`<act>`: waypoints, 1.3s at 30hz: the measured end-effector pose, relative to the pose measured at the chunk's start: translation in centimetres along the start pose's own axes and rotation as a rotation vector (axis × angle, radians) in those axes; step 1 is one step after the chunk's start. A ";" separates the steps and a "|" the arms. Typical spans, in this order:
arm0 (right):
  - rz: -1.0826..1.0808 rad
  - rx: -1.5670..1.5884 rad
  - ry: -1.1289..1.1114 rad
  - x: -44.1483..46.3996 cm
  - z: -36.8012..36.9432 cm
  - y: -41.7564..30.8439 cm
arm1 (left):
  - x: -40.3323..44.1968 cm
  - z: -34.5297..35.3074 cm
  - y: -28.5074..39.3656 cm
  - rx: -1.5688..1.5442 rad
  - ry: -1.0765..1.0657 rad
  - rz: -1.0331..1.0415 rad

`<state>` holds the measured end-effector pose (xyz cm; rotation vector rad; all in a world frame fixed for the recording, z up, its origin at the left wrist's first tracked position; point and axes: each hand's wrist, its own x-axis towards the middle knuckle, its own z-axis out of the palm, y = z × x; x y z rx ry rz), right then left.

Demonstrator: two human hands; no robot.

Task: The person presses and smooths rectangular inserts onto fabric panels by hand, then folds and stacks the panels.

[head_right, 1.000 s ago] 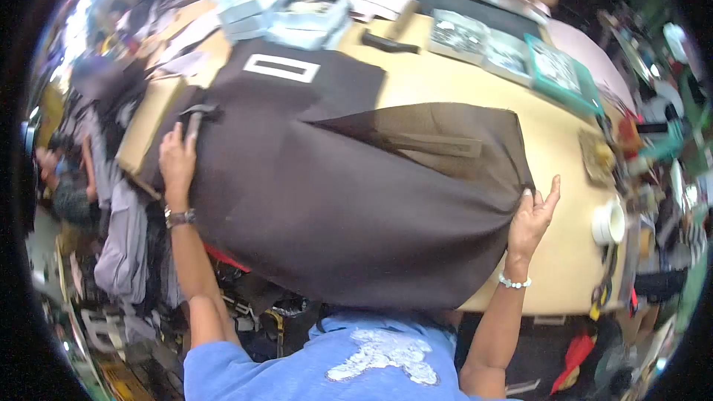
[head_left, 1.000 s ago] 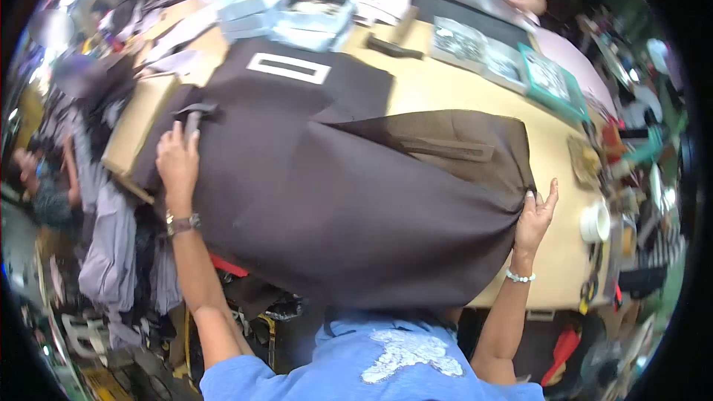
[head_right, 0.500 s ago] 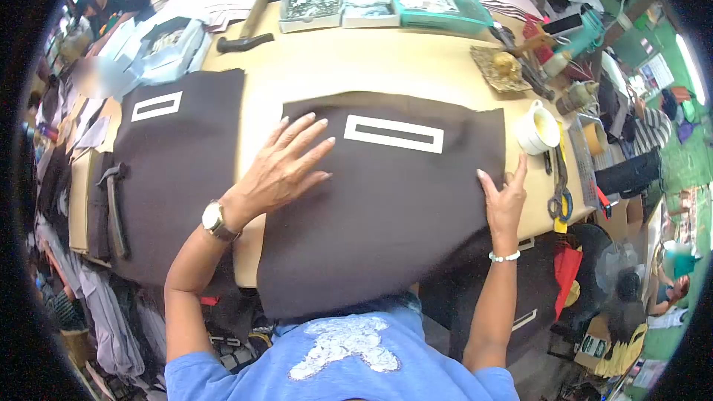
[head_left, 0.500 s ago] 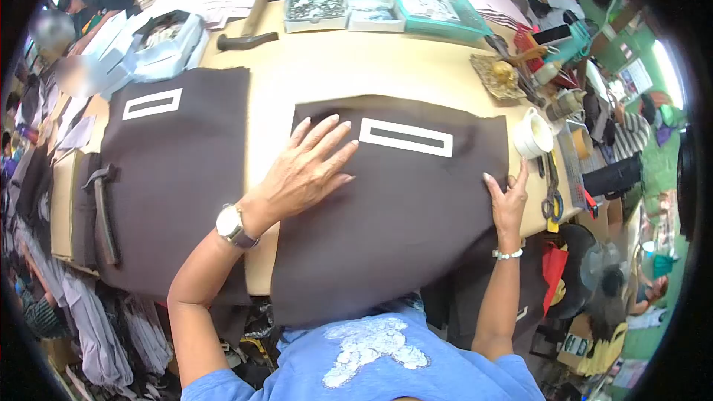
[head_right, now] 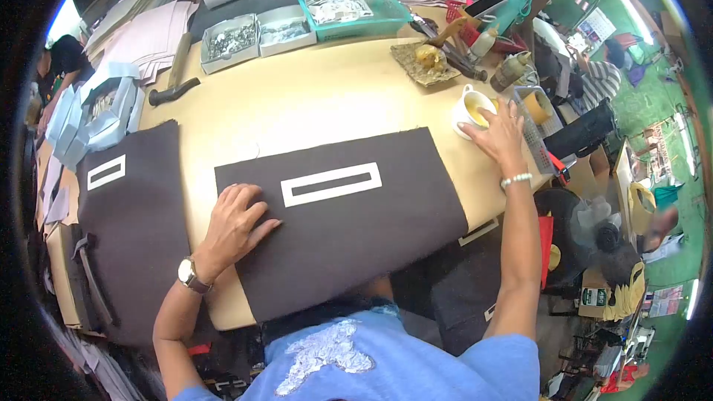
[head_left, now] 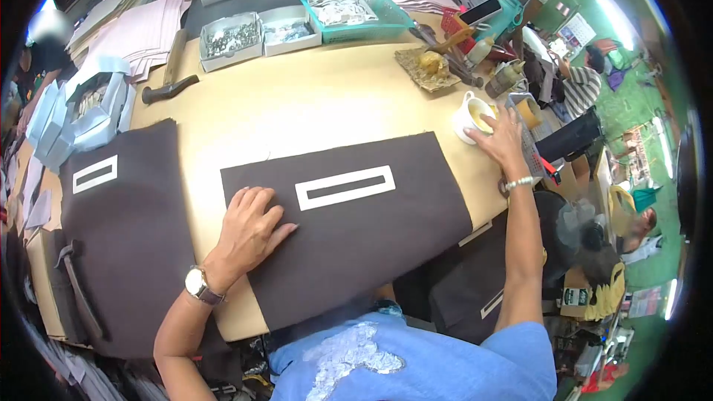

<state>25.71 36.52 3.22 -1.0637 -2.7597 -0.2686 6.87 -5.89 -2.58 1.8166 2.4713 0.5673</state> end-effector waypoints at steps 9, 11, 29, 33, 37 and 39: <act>0.128 0.025 -0.228 4.5 1.2 1.7 | -0.8 0.8 -0.3 0.073 0.071 -0.060; 0.144 0.083 -0.079 4.6 1.2 2.5 | -1.0 0.9 -0.3 0.092 0.064 -0.054; -0.356 0.784 -0.148 -10.7 -0.3 -13.3 | -1.5 1.0 -0.5 0.136 0.036 -0.021; -0.267 0.761 -0.125 -12.2 2.4 -14.2 | -1.6 1.0 -0.4 0.124 0.031 -0.035; -0.317 0.345 -0.121 -12.7 2.5 -14.9 | -1.5 1.0 -0.4 0.110 0.030 -0.038; -0.297 0.127 -0.130 -12.7 1.8 -15.5 | -1.6 1.1 -0.4 0.107 0.026 -0.044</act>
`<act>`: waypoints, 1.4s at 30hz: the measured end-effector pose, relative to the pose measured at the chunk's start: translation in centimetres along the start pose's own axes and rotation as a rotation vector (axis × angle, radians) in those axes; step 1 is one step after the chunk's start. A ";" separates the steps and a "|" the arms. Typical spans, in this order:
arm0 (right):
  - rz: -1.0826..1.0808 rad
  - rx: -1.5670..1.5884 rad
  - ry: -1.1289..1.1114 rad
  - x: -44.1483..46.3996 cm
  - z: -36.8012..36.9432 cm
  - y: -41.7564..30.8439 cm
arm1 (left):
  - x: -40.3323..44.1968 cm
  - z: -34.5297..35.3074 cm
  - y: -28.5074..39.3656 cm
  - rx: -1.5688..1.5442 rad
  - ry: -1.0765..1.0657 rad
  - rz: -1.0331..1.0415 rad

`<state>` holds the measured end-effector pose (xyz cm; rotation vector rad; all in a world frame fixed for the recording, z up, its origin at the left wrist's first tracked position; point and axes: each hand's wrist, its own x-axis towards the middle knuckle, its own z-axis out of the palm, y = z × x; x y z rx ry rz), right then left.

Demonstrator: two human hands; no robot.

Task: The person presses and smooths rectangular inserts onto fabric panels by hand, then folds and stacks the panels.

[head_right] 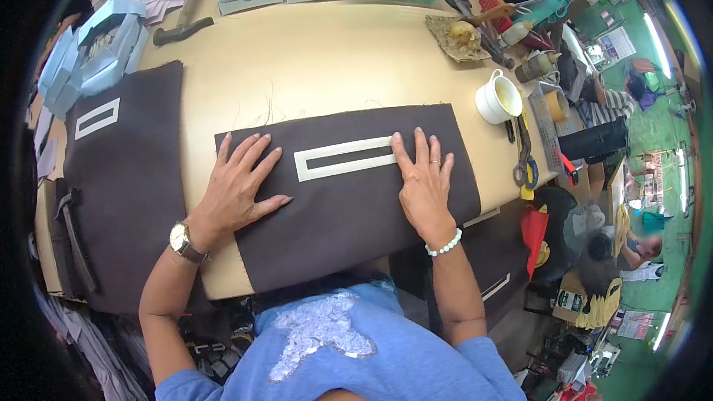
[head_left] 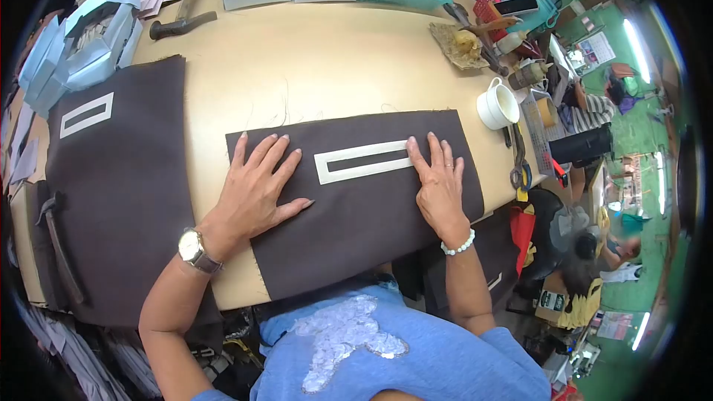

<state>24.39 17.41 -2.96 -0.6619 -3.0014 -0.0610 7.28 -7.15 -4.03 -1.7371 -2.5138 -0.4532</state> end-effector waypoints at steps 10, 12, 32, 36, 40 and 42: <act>-0.173 -0.438 0.017 -0.9 -1.0 -2.4 | 0.0 0.1 -0.1 -0.024 0.015 -0.002; -0.144 -0.489 0.020 0.0 -0.8 -2.0 | -0.2 0.2 -0.1 -0.031 0.017 -0.003; -0.226 -0.714 -0.141 0.5 -1.0 -2.9 | -0.1 0.3 -0.1 -0.022 0.027 -0.001; -0.263 -0.693 -0.136 0.5 -1.2 -4.1 | -0.1 0.4 -0.2 -0.023 0.029 0.014; -0.301 -0.634 -0.123 0.4 -0.9 -5.4 | -0.2 -0.1 -0.2 -0.002 0.002 0.035; -0.320 -0.617 -0.114 0.4 -0.9 -6.0 | -0.2 -0.2 -0.2 0.006 0.002 0.043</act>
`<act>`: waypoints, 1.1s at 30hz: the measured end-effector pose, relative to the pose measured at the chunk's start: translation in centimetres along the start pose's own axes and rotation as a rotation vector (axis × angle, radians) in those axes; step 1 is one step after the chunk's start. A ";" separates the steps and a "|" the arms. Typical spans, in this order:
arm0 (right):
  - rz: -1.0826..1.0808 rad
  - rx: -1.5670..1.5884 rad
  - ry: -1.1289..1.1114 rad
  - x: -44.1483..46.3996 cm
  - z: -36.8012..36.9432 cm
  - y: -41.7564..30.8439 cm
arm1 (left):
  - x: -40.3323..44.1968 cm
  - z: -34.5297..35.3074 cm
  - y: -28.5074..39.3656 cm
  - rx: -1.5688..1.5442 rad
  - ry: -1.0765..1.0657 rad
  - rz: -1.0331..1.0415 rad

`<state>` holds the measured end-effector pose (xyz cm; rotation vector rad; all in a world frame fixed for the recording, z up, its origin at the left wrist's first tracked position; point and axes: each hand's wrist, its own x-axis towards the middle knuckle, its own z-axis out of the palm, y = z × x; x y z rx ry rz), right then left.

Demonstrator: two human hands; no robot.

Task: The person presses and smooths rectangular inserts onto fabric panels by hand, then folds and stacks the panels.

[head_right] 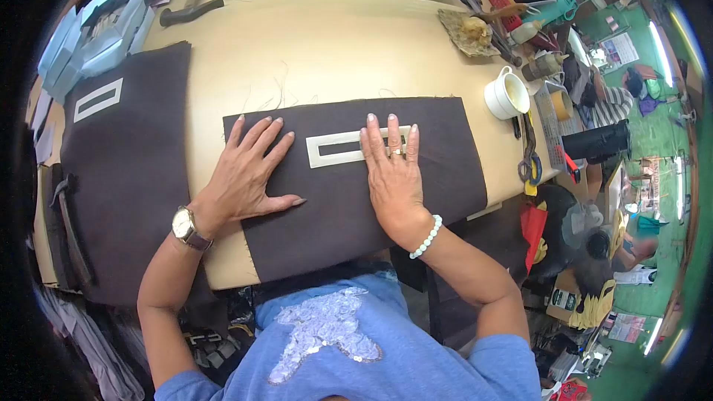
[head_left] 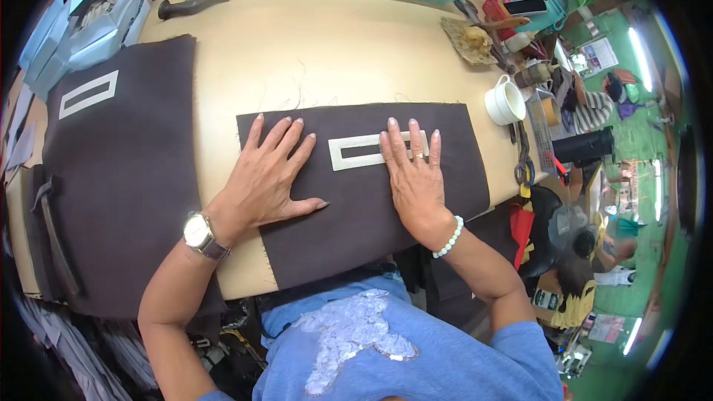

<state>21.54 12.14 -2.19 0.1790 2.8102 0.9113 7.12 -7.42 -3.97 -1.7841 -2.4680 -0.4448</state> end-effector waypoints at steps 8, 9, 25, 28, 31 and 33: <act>-0.059 0.051 0.071 0.8 -1.3 -2.5 | -0.1 0.0 -0.2 -0.003 0.019 0.030; -0.066 0.072 0.094 1.0 -1.4 -2.9 | -0.1 -0.1 -0.2 -0.001 0.008 0.028; -0.337 -0.081 0.276 3.6 -0.8 -0.5 | 1.9 -4.2 -0.7 -0.119 -0.349 -0.044; -0.419 -0.031 0.314 2.4 -0.3 -0.1 | 1.3 -4.2 -0.5 -0.068 -0.314 -0.030; -0.467 0.190 0.294 1.7 0.2 0.1 | 0.6 -5.4 1.6 0.125 -0.294 -0.050; -0.519 0.476 0.262 1.6 0.7 0.9 | -0.3 -6.9 3.9 0.199 -0.265 -0.114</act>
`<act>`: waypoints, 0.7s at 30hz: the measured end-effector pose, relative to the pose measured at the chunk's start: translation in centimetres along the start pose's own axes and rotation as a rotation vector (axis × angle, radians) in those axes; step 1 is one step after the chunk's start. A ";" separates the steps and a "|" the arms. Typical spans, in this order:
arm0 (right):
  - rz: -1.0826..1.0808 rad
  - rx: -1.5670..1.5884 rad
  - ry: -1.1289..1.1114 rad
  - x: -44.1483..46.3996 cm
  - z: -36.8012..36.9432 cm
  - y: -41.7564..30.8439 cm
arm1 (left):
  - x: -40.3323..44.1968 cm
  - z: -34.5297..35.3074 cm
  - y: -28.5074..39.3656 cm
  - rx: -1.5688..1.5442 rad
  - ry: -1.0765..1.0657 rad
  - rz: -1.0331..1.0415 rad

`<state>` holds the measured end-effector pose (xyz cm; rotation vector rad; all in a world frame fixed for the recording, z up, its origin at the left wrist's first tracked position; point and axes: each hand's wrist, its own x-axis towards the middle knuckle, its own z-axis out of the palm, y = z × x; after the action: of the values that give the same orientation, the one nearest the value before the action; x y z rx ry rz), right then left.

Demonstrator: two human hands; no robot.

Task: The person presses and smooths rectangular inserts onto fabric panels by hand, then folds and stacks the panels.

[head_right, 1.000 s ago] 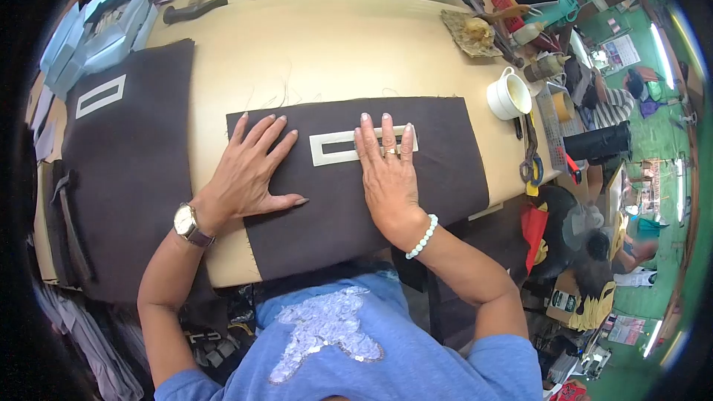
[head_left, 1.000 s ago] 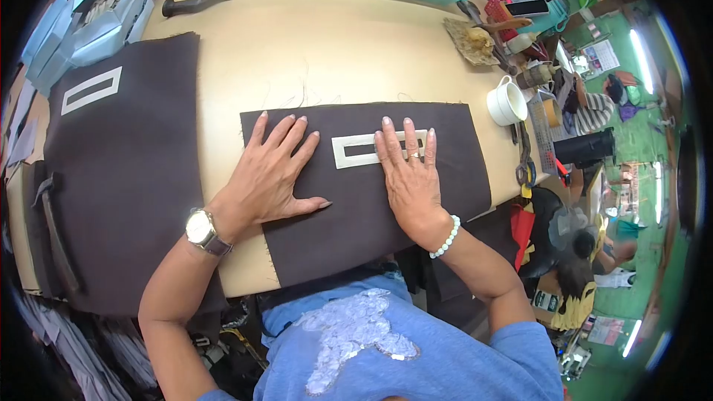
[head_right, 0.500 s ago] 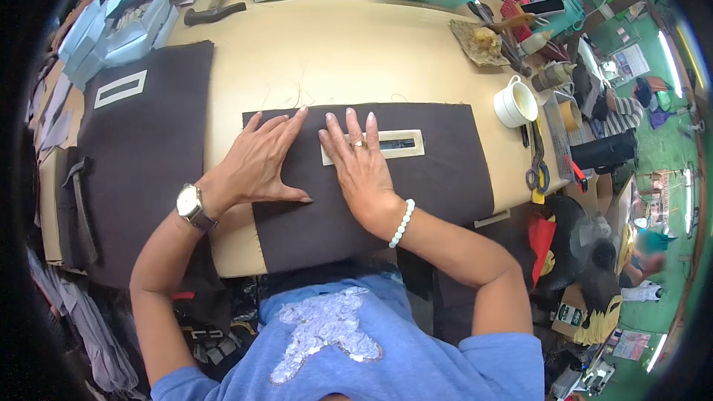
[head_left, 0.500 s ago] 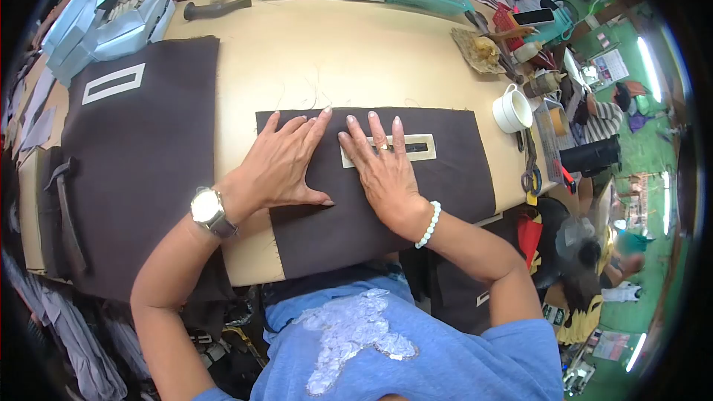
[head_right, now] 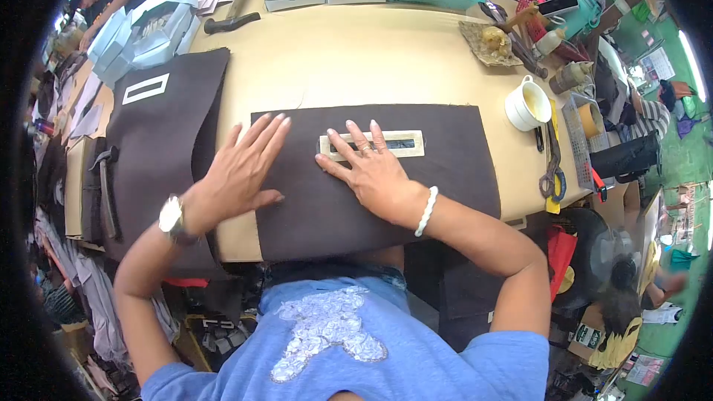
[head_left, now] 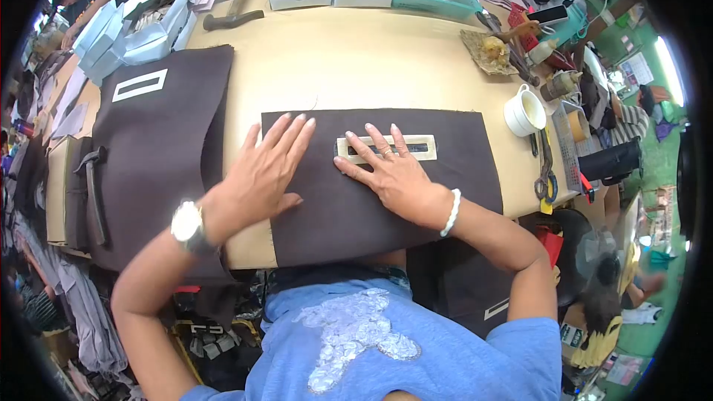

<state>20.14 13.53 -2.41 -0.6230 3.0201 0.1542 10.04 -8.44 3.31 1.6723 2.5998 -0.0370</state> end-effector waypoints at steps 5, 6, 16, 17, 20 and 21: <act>0.167 0.722 0.291 -5.0 -0.9 3.7 | -5.9 -1.8 5.1 -0.252 0.151 -0.270; 0.371 0.671 0.394 -6.9 -1.5 3.5 | -7.0 -1.2 6.1 -0.352 0.225 -0.386; 1.185 0.018 0.543 -18.6 5.1 -0.8 | -8.9 7.8 10.0 -0.430 0.597 -0.607; 1.152 0.059 0.544 -18.7 4.4 -0.4 | -7.8 6.7 9.5 -0.469 0.618 -0.562; 1.272 0.743 0.734 -16.6 1.2 2.9 | -6.1 4.6 7.4 -0.873 0.479 -0.760; 1.223 0.850 0.831 -16.0 0.8 4.5 | -5.4 4.5 6.0 -0.961 0.529 -0.761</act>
<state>33.09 24.03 -1.66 1.5118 3.0496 -1.5373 17.82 -11.08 -0.83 0.3647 2.6269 1.4889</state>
